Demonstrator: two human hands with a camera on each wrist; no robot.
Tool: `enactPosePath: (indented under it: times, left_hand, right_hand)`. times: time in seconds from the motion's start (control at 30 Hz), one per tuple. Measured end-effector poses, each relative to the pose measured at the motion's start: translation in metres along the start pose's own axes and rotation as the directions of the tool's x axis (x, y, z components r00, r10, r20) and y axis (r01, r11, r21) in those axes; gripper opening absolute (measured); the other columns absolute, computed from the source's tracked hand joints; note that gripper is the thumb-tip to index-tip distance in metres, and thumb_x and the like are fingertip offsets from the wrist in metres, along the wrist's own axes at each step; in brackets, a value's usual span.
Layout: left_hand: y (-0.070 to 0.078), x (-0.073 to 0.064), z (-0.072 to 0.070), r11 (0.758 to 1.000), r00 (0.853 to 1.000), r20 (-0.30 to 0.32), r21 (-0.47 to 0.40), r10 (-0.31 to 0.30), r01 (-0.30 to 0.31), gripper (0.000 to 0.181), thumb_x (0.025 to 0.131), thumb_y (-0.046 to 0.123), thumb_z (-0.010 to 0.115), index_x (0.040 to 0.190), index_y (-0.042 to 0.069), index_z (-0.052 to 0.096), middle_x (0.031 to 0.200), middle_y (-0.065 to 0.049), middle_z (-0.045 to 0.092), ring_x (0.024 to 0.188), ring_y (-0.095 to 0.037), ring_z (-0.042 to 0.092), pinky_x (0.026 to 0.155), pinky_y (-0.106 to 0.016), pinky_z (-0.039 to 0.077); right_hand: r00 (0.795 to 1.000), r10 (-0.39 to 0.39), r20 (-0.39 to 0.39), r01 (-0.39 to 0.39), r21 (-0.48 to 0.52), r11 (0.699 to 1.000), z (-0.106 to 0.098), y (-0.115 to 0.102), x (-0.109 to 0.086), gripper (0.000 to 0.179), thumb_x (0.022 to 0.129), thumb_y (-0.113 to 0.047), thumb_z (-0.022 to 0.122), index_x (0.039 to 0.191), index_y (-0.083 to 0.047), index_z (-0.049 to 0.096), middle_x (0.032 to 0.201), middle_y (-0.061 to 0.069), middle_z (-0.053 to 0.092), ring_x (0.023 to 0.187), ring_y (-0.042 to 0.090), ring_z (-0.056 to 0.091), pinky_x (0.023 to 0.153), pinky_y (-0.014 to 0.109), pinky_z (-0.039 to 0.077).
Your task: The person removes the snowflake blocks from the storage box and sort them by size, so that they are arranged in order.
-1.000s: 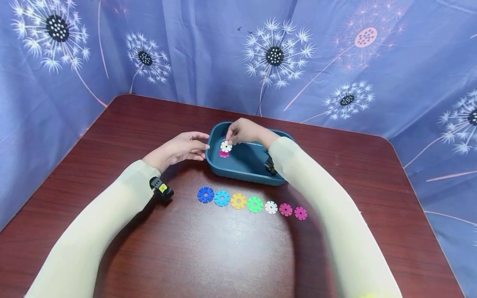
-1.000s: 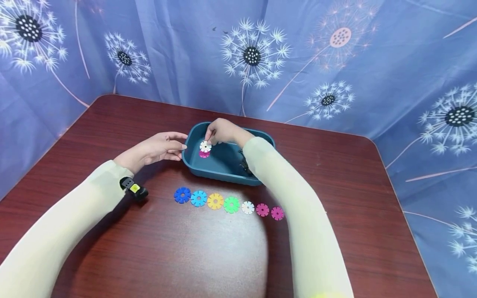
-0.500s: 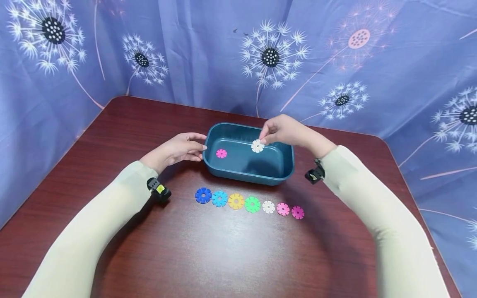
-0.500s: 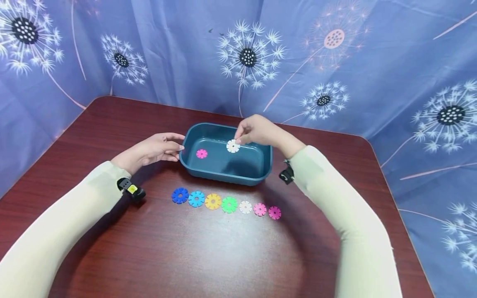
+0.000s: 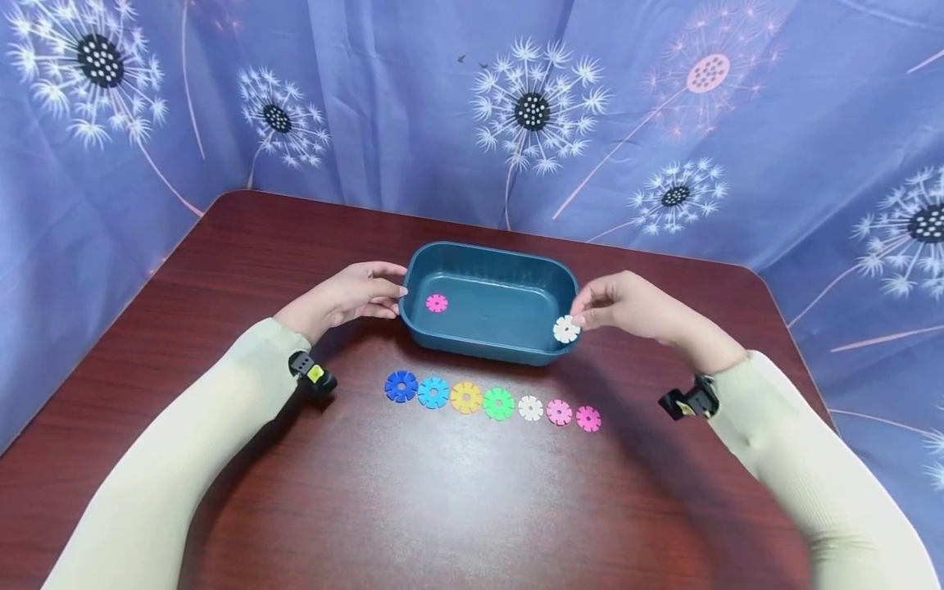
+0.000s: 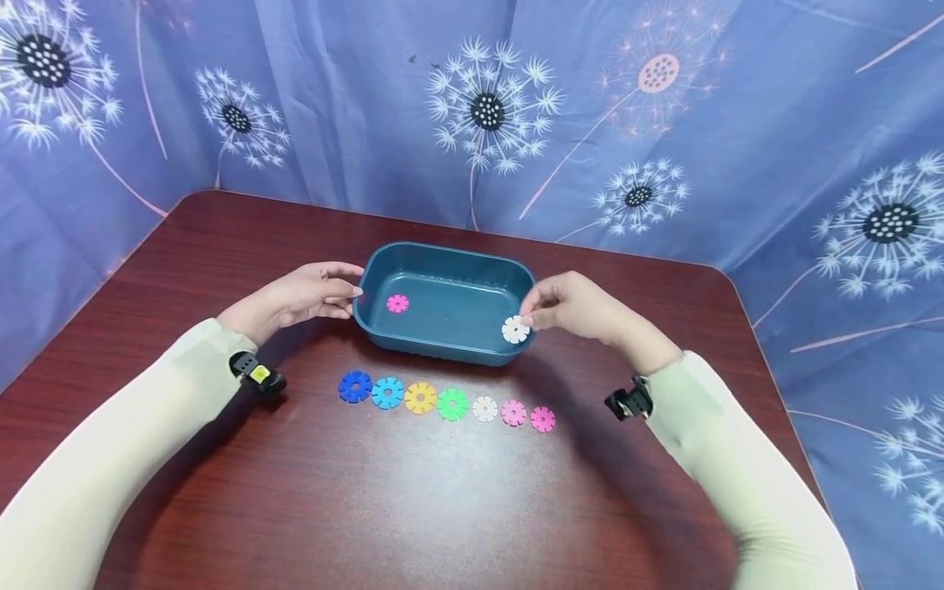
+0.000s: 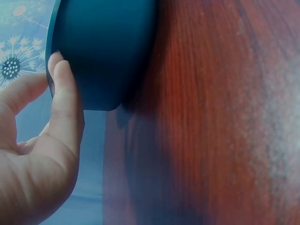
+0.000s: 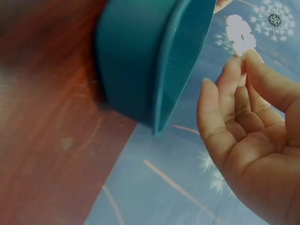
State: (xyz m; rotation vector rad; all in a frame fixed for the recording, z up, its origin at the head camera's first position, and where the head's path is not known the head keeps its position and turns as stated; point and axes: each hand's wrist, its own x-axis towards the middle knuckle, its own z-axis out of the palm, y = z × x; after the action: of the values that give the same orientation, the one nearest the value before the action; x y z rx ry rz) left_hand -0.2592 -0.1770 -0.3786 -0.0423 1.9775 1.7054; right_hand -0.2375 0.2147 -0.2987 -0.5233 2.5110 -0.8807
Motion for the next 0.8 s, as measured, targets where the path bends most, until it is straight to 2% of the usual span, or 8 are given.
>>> enactPosePath:
  times: [0.37, 0.53, 0.8]
  left_hand:
    - [0.000, 0.000, -0.002, 1.000, 1.000, 0.005, 0.008, 0.007, -0.007, 0.058, 0.102, 0.008, 0.057, 0.154, 0.000, 0.035, 0.080, 0.003, 0.067, 0.068, -0.006, 0.066, 0.070, -0.018, 0.061]
    - [-0.001, 0.000, -0.003, 1.000, 1.000, 0.006, 0.012, 0.001, -0.001, 0.058, 0.102, 0.009, 0.058, 0.155, 0.000, 0.035, 0.079, 0.003, 0.066, 0.068, -0.006, 0.065, 0.071, -0.019, 0.061]
    - [0.000, 0.000, -0.001, 1.000, 1.000, 0.010, 0.007, 0.004, -0.004, 0.059, 0.102, 0.008, 0.057, 0.155, 0.000, 0.035, 0.078, 0.004, 0.066, 0.068, -0.007, 0.065, 0.071, -0.018, 0.061]
  right_hand:
    - [0.998, 0.048, 0.042, -0.051, 0.088, 0.995, 0.023, 0.058, -0.050, 0.012, 0.093, -0.004, 0.069, 0.100, 0.005, 0.071, 0.088, 0.001, 0.072, 0.079, 0.000, 0.062, 0.076, 0.024, 0.057]
    - [0.995, 0.075, 0.069, -0.083, 0.118, 0.989, 0.032, 0.078, -0.062, 0.013, 0.096, -0.002, 0.064, 0.101, 0.009, 0.068, 0.090, 0.005, 0.070, 0.080, 0.001, 0.064, 0.076, 0.022, 0.060]
    - [0.982, 0.146, 0.123, -0.159, 0.103, 0.982, 0.045, 0.092, -0.072, 0.012, 0.094, 0.000, 0.061, 0.098, 0.008, 0.069, 0.088, 0.006, 0.069, 0.080, 0.009, 0.061, 0.077, 0.026, 0.061]
